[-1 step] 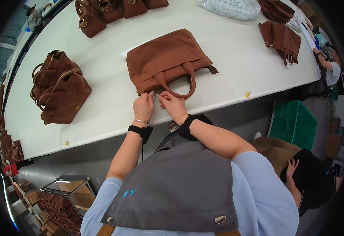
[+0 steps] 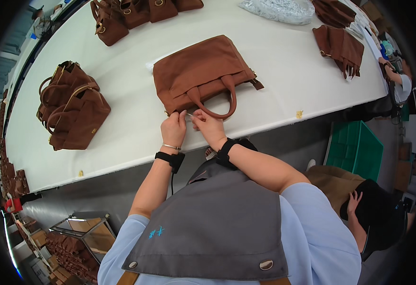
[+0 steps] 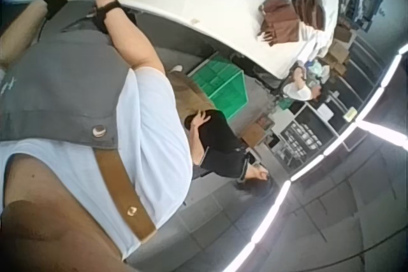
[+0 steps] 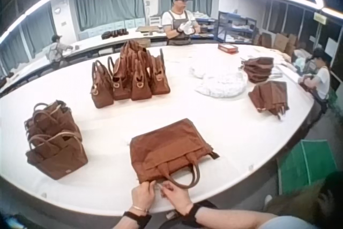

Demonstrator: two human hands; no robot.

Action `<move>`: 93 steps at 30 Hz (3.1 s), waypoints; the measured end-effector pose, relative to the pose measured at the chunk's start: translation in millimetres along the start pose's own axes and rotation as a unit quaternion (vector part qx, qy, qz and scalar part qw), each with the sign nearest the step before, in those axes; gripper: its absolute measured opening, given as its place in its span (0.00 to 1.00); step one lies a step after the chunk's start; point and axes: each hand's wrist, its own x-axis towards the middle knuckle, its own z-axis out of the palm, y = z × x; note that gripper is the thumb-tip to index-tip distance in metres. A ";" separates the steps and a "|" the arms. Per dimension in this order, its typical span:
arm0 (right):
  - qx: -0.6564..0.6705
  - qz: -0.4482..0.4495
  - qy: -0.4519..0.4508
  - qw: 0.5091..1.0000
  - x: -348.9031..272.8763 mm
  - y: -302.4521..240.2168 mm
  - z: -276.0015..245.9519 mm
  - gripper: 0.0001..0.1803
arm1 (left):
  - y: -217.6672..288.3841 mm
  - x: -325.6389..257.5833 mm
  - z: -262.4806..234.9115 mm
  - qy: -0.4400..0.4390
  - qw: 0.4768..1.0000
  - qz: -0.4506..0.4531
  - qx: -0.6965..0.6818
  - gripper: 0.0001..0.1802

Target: The person inspects brown handbags on a white table, checking the metal feet and zippers. They then stuff white paper into a handbag to shape it, adjust the handles, and attach a small tag to the zipper pull. The person repeats this process with multiple handbags.

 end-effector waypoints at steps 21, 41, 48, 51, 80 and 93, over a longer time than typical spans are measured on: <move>-0.377 -0.317 0.100 0.864 6.9 -10.0 16.2 0.06 | -4.1 0.3 -0.5 -0.007 1.000 0.024 -0.019 0.17; -0.392 -0.241 0.085 0.884 11.5 -14.6 26.3 0.08 | -5.5 1.6 -5.1 -0.007 0.999 0.036 -0.006 0.15; -0.433 -0.265 0.069 0.859 3.8 -17.8 22.9 0.08 | -3.3 2.5 -6.1 0.000 1.000 0.020 0.009 0.15; -0.438 -0.268 0.066 0.856 7.5 -13.8 20.8 0.09 | -3.2 2.9 -5.2 0.001 1.000 0.025 0.004 0.16; -0.398 -0.329 0.050 0.855 20.6 -7.2 12.0 0.06 | -5.0 2.4 -3.1 -0.007 0.998 -0.020 -0.060 0.14; -0.394 -0.351 -0.007 0.850 24.8 -21.6 5.9 0.05 | -5.7 5.0 1.3 0.014 0.999 -0.028 -0.030 0.15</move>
